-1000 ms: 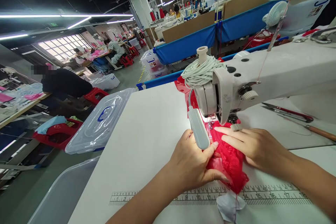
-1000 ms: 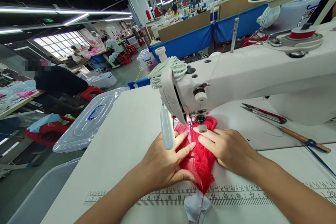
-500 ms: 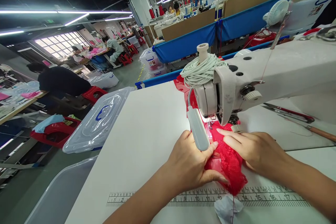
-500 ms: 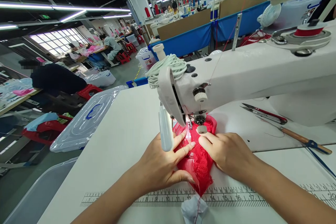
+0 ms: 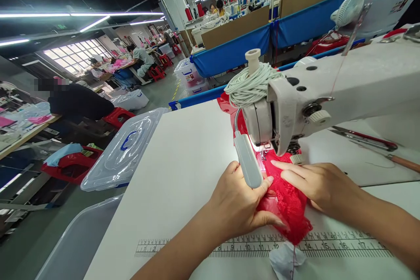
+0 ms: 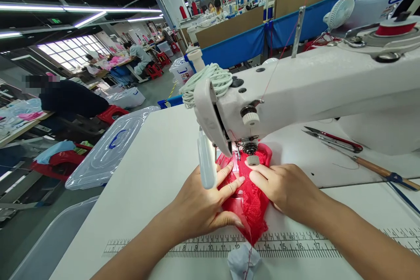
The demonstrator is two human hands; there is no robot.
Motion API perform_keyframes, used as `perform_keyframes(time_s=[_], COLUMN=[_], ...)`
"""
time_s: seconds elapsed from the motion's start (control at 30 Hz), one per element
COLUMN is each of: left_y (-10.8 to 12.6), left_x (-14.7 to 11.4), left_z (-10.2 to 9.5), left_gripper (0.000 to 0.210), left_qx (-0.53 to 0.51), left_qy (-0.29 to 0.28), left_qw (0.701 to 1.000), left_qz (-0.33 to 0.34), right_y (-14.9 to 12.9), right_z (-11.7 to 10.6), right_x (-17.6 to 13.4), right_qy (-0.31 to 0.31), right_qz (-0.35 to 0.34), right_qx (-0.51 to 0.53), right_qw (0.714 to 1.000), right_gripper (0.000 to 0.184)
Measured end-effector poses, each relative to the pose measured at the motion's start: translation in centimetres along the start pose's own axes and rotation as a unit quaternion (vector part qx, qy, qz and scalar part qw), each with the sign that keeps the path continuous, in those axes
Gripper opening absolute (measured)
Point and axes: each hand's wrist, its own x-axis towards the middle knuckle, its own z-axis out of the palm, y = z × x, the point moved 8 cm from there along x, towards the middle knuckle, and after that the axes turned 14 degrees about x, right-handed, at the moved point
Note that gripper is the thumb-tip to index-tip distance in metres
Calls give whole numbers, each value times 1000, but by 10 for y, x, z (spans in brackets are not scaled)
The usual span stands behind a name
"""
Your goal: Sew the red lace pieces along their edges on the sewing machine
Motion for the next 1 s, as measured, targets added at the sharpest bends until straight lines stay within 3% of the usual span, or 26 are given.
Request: perform_keyframes(time_s=[0.5,0.67,1.0], left_y=[-2,-1,-6], left_x=[-3,-3,1], left_z=[4,8,3], left_gripper=[76,74,74], left_qx=[10,30,15], left_qy=[-3,-23,-1], left_qw=[1000,999,1000], left_qz=[14,24,10], right_y=[-4,-3,-2], right_z=[-17,-16,-16], right_x=[16,15,16], right_qy=[-24,-22,-19], right_qz=[3,1,-3], right_qx=[14,10,-7], right_qw=[1000,1000,1000], right_gripper=[21,21,23])
